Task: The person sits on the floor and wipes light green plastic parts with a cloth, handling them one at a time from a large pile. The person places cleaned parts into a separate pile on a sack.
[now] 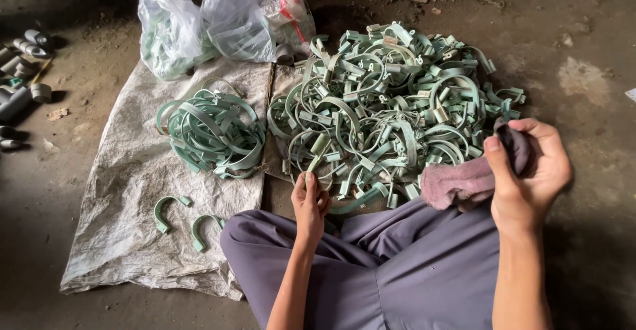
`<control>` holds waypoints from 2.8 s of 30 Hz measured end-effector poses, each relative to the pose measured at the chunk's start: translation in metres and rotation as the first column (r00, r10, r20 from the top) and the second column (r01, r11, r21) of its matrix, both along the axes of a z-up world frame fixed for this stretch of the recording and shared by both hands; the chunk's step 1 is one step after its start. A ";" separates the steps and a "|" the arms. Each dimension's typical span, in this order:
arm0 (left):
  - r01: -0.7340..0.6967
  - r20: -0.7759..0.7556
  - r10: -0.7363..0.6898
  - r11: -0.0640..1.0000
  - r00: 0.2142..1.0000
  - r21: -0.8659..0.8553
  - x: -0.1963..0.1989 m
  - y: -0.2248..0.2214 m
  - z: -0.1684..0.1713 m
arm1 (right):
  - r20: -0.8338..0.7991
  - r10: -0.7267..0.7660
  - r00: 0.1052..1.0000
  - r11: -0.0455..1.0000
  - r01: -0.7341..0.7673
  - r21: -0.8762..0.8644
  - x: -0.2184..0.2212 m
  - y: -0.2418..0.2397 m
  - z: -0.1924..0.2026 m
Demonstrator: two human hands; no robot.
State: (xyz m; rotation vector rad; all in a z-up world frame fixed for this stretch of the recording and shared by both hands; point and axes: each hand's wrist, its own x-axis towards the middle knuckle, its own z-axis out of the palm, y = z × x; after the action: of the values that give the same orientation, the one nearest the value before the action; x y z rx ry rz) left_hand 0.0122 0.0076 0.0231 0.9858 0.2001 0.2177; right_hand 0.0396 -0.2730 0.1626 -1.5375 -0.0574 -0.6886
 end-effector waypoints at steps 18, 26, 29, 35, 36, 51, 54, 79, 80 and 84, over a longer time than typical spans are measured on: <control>0.059 0.004 -0.060 0.959 0.998 -0.278 0.003 -0.022 -0.037 | -0.226 0.524 0.821 0.751 -0.571 -0.332 0.054 0.128 -0.079; 0.029 -0.010 -0.032 0.982 0.999 -0.187 0.003 -0.024 -0.054 | -0.196 0.568 0.800 0.591 -0.562 -0.579 0.046 0.149 -0.066; 0.029 -0.038 -0.037 0.983 0.999 -0.179 0.002 -0.023 -0.047 | -0.171 0.527 0.832 0.518 -0.475 -0.711 0.068 0.139 -0.079; 0.030 -0.065 -0.045 0.975 0.997 -0.220 0.003 -0.016 -0.034 | -0.162 0.488 0.858 0.618 -0.471 -0.630 0.079 0.128 -0.073; 0.032 -0.067 -0.046 0.978 0.997 -0.204 0.004 -0.015 -0.032 | -0.179 0.546 0.819 0.627 -0.540 -0.561 0.076 0.131 -0.074; 0.134 -0.026 -0.138 0.981 0.990 -0.142 0.003 -0.015 -0.071 | -0.113 0.547 0.829 0.558 -0.462 -0.689 0.070 0.138 -0.095; 0.134 -0.011 -0.137 0.979 0.991 -0.154 0.006 -0.012 -0.078 | -0.087 0.538 0.839 0.600 -0.453 -0.659 0.073 0.136 -0.103; 0.243 0.176 -0.273 0.954 0.946 0.176 -0.003 -0.006 -0.060 | -0.079 0.441 0.894 0.774 -0.424 -0.471 0.036 0.128 -0.057; 0.217 0.201 -0.259 0.954 0.945 0.209 -0.003 -0.006 -0.063 | -0.068 0.412 0.909 0.788 -0.392 -0.475 0.038 0.129 -0.062; 0.144 0.244 -0.241 0.923 0.939 0.357 -0.008 -0.003 -0.078 | -0.074 0.395 0.916 0.831 -0.391 -0.396 0.040 0.132 -0.108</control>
State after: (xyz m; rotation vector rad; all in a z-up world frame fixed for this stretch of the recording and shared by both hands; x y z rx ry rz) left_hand 0.0046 0.0050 -0.0549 1.2909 -0.2069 0.2116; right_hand 0.0794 -0.1415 0.0541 -1.8424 -0.5438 -0.3623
